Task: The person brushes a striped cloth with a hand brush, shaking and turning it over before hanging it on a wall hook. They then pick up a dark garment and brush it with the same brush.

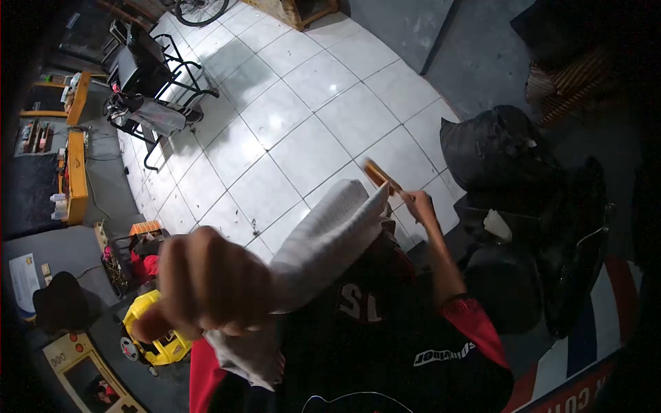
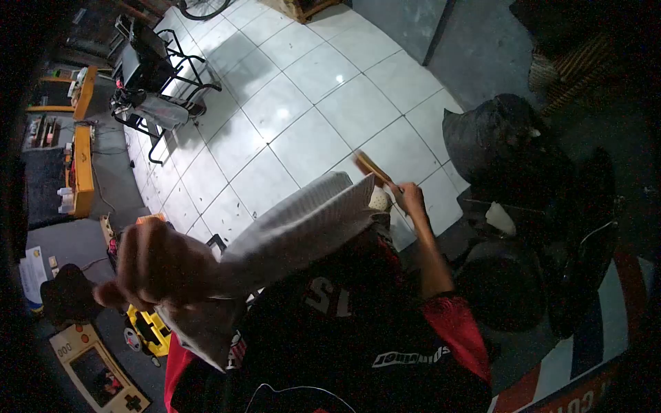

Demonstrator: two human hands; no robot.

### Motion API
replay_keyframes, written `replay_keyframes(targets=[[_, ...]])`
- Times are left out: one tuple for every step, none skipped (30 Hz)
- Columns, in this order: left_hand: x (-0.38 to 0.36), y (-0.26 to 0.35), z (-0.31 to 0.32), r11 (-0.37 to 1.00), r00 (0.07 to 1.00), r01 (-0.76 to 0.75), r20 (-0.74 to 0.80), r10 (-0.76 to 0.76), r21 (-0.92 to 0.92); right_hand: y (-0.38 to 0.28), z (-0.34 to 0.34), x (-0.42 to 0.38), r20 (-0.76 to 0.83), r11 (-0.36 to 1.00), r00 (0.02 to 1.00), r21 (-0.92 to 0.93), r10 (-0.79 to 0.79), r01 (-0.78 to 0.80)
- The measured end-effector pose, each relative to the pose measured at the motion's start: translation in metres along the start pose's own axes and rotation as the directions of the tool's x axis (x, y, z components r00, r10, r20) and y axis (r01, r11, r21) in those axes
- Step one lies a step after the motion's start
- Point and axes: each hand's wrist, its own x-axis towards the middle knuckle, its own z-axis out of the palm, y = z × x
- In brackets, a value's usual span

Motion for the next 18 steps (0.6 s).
replay_keyframes(targets=[[-0.005,-0.008,0.000,1.000,0.999,0.002,-0.036,-0.001,0.014,-0.047,-0.029,-0.005,0.184,0.939,0.972,0.284,0.147,-0.196],[-0.010,-0.016,0.001,1.000,0.997,0.005,-0.071,-0.003,0.028,-0.076,-0.046,-0.008,0.279,0.810,0.959,0.574,-0.055,-0.121],[-0.013,-0.021,-0.001,0.999,0.998,0.022,-0.062,-0.019,0.046,-0.096,-0.055,-0.012,0.365,0.693,0.900,0.713,-0.237,-0.107],[-0.012,-0.027,-0.006,0.999,0.997,0.004,0.075,-0.001,-0.034,-0.110,-0.059,-0.014,0.405,0.549,0.810,0.827,-0.425,-0.125],[-0.010,-0.033,-0.012,0.994,0.978,-0.005,0.207,0.028,-0.112,-0.119,-0.061,-0.009,0.600,0.666,0.646,0.723,-0.472,-0.184],[-0.009,-0.032,-0.010,0.993,0.981,-0.020,0.191,0.042,-0.114,-0.132,-0.058,-0.009,0.707,0.749,0.526,0.637,-0.474,-0.182],[-0.008,-0.031,-0.007,0.993,0.983,-0.035,0.176,0.055,-0.116,-0.144,-0.055,-0.008,0.799,0.822,0.394,0.546,-0.454,-0.160],[-0.006,-0.022,0.007,0.998,0.998,-0.056,0.014,0.056,-0.038,-0.143,-0.040,-0.004,0.829,0.860,0.380,0.491,-0.411,-0.140],[-0.004,-0.015,0.016,0.997,0.994,-0.066,-0.088,0.069,0.029,-0.132,-0.018,0.004,0.856,0.894,0.368,0.432,-0.364,-0.119],[0.002,-0.005,0.011,0.997,0.997,-0.074,-0.007,0.075,0.031,-0.115,-0.001,0.013,0.846,0.967,0.483,0.254,-0.227,0.010],[0.010,0.005,0.002,0.997,0.990,-0.079,0.118,0.077,0.015,-0.085,0.023,0.026,0.807,0.976,0.549,0.161,-0.217,0.148],[0.013,0.015,0.000,0.994,0.979,-0.112,0.170,0.112,-0.008,-0.080,0.020,0.022,0.794,0.995,0.602,-0.095,0.087,-0.018],[0.015,0.024,0.001,0.986,0.976,-0.133,0.159,0.148,-0.103,-0.029,0.058,0.036,0.679,0.995,0.733,-0.089,0.031,0.041],[0.013,0.035,0.003,0.974,0.963,-0.192,0.168,0.211,-0.121,0.030,0.081,0.040,0.490,0.941,0.858,-0.191,-0.155,0.278],[0.011,0.045,0.006,0.958,0.947,-0.249,0.171,0.271,-0.139,0.042,0.080,0.034,0.501,0.932,0.862,-0.343,0.077,0.116],[0.010,0.051,0.007,0.957,0.943,-0.259,0.181,0.281,-0.134,0.043,0.077,0.026,0.471,0.870,0.827,-0.492,0.306,-0.041],[0.010,0.055,0.007,0.954,0.937,-0.268,0.194,0.290,-0.133,0.046,0.076,0.013,0.355,0.857,0.890,-0.510,0.285,-0.071],[0.007,0.056,0.007,0.958,0.942,-0.249,0.193,0.274,-0.143,0.040,0.064,-0.004,0.229,0.844,0.938,-0.525,0.260,-0.106]])
